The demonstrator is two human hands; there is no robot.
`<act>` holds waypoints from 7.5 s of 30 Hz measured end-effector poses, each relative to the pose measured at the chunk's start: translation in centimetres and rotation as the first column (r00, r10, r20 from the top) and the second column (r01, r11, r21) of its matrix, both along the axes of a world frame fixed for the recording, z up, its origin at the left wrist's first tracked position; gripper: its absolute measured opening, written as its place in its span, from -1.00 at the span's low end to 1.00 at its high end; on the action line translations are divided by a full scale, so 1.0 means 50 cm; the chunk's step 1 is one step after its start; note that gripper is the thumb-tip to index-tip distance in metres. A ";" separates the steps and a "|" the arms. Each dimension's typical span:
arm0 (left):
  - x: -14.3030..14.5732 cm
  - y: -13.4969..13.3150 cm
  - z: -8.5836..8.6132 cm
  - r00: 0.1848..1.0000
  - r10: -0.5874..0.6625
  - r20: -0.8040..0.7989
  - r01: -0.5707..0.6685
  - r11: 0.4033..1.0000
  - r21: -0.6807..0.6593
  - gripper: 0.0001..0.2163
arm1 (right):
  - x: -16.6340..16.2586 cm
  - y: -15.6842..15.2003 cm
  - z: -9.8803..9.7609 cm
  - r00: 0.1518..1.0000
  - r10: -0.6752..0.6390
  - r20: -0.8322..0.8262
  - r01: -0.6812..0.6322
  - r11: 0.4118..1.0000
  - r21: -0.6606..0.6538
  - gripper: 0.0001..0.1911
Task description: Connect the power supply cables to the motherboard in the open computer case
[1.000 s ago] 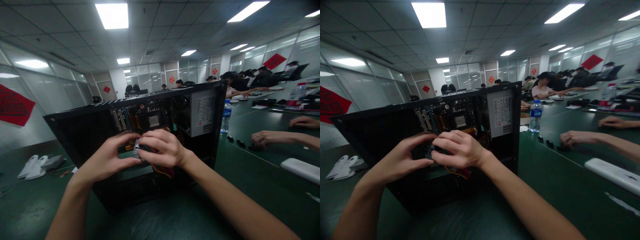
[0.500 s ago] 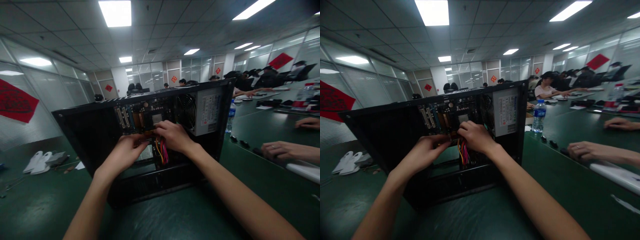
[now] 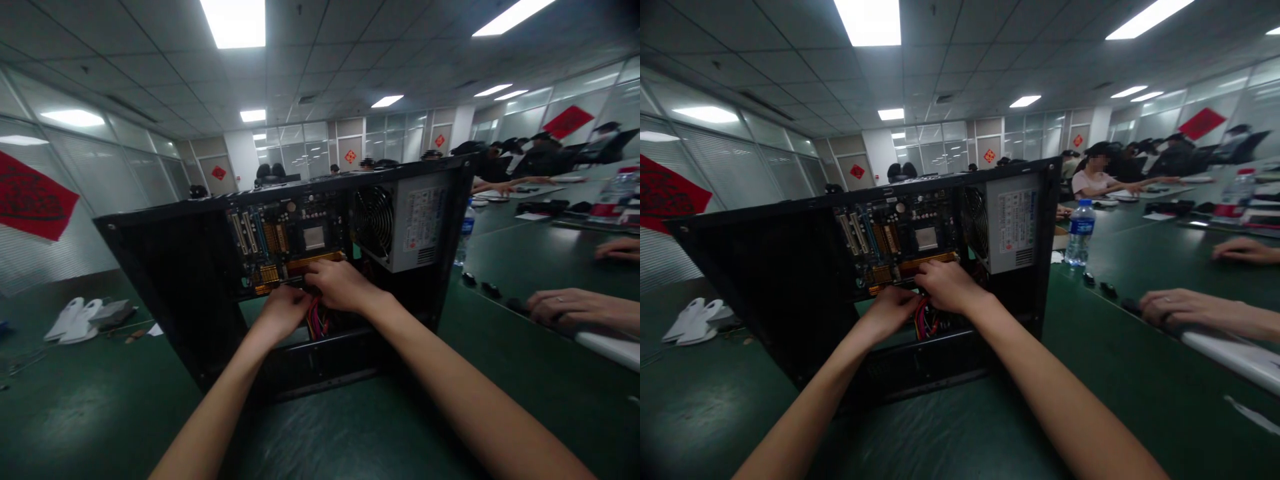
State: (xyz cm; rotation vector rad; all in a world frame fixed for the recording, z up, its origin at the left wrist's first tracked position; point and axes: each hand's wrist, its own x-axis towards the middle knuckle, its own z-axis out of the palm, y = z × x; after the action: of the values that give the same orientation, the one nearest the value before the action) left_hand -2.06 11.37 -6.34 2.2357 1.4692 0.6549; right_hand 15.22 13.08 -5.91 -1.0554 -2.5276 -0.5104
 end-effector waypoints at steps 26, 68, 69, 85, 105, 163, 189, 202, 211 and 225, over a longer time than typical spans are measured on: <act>0.004 0.003 0.005 0.990 0.003 -0.138 0.009 0.996 0.087 -0.64 | -0.003 -0.007 -0.001 0.993 -0.116 -0.015 0.116 0.993 0.010 -0.82; 0.014 0.010 0.010 0.944 0.136 -0.301 -0.101 0.987 0.126 -0.66 | 0.006 -0.026 -0.021 0.980 -0.186 -0.069 0.181 0.981 -0.076 -0.76; 0.015 0.008 0.012 0.944 0.145 -0.296 -0.114 0.986 0.122 -0.67 | 0.006 -0.028 -0.020 0.979 -0.196 -0.064 0.193 0.980 -0.049 -0.78; 0.013 0.005 0.006 0.936 0.131 -0.326 -0.097 0.988 0.119 -0.66 | 0.010 -0.024 -0.017 0.972 -0.224 -0.063 0.219 0.972 -0.080 -0.84; 0.016 -0.009 -0.007 0.926 0.196 -0.322 -0.151 0.975 0.160 -0.67 | -0.014 -0.041 -0.017 0.938 -0.345 0.026 0.346 0.936 -0.061 -0.78; 0.031 0.033 0.066 0.877 0.326 -0.353 -0.266 0.941 0.208 -0.72 | 0.029 0.003 -0.028 0.917 -0.347 -0.197 0.274 0.907 -0.320 -0.76; 0.066 0.019 0.059 0.801 0.311 -0.512 -0.228 0.949 0.219 -0.73 | 0.031 0.011 -0.030 0.908 -0.345 -0.236 0.239 0.892 -0.384 -0.72; 0.066 0.016 0.044 0.792 0.377 -0.479 -0.259 0.919 0.296 -0.71 | 0.031 0.013 -0.035 0.892 -0.396 -0.217 0.313 0.888 -0.336 -0.74; 0.062 0.006 0.034 0.833 0.351 -0.428 -0.209 0.915 0.344 -0.74 | 0.023 0.005 -0.019 0.853 -0.363 -0.375 0.273 0.923 -0.272 -0.84; 0.066 0.003 0.028 0.867 0.176 -0.467 -0.002 0.937 0.349 -0.71 | 0.013 -0.001 -0.018 0.802 -0.200 -0.563 0.112 0.976 -0.188 -0.79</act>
State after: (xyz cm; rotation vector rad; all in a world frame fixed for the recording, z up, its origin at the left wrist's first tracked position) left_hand 1.25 11.52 -4.95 2.7653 1.8231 0.3962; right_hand 15.88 13.04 -6.79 -1.2519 -1.9603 -0.0170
